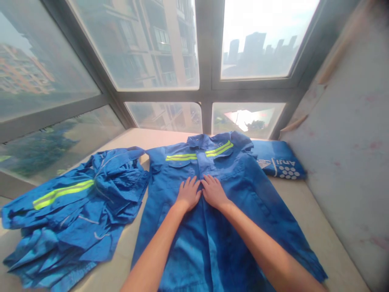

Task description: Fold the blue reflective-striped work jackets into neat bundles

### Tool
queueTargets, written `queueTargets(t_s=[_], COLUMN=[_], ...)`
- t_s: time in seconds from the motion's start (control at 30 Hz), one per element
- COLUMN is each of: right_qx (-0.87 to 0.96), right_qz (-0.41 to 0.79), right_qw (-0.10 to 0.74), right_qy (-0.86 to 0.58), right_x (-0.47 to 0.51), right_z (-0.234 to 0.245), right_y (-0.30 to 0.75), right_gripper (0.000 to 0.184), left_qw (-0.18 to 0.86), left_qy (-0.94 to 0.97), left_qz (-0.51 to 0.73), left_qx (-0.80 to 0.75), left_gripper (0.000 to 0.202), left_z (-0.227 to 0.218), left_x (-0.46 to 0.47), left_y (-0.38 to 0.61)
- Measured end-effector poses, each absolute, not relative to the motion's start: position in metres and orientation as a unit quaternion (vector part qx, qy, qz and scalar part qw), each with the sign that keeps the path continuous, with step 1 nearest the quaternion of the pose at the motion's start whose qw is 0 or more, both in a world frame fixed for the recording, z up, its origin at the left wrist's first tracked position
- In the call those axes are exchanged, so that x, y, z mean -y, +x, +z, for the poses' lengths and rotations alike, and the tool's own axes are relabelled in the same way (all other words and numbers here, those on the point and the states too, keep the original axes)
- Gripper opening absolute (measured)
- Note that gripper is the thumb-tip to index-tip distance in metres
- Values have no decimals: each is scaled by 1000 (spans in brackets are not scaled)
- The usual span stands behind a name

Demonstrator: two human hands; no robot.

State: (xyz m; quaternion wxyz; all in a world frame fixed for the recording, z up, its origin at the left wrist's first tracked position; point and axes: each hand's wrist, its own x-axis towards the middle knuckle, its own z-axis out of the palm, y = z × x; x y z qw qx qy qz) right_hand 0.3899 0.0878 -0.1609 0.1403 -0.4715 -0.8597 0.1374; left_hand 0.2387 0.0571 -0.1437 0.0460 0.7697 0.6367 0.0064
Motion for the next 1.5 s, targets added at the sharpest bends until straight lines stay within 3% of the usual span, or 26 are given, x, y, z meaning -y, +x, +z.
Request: queueTargets(t_s=[0.2,0.37,0.53,0.7,0.97,1.23,1.33,1.5], right_qx=[863,862,873,870,860,833,814,680], right_qz=[131,97,59,51,72,115,138,240], right_qw=[180,218,229,229,198,206,262,436], right_qy=[-453,-447,-426,-433,-464,-500,-500,-538], right_x=[-12,76,96,93,98,96,92,81], right_z=[-147,-177,-207,-207,-183,-174,-176,-176], right_y=[425,452,461,458,452,429,426,452], right_gripper=[40,40,47,46,47,47,47,38], left_qw=[2,-23,-37,-46,-171,-76,-41,-21], left_qy=[737,645,611,596,564,720,769,806], left_qz=[42,97,194,164,116,172,159,111], left_qx=[-675,-758,-767,-785,-799,-668,-618,-581], left_gripper=[44,45,41,39,41,48,52,55], left_z=[-119,-161,-185,-178,-172,-171,-167,-172], left_x=[10,114,184,190,178,142,132,138], left_y=[208,142,104,124,174,220,246,262])
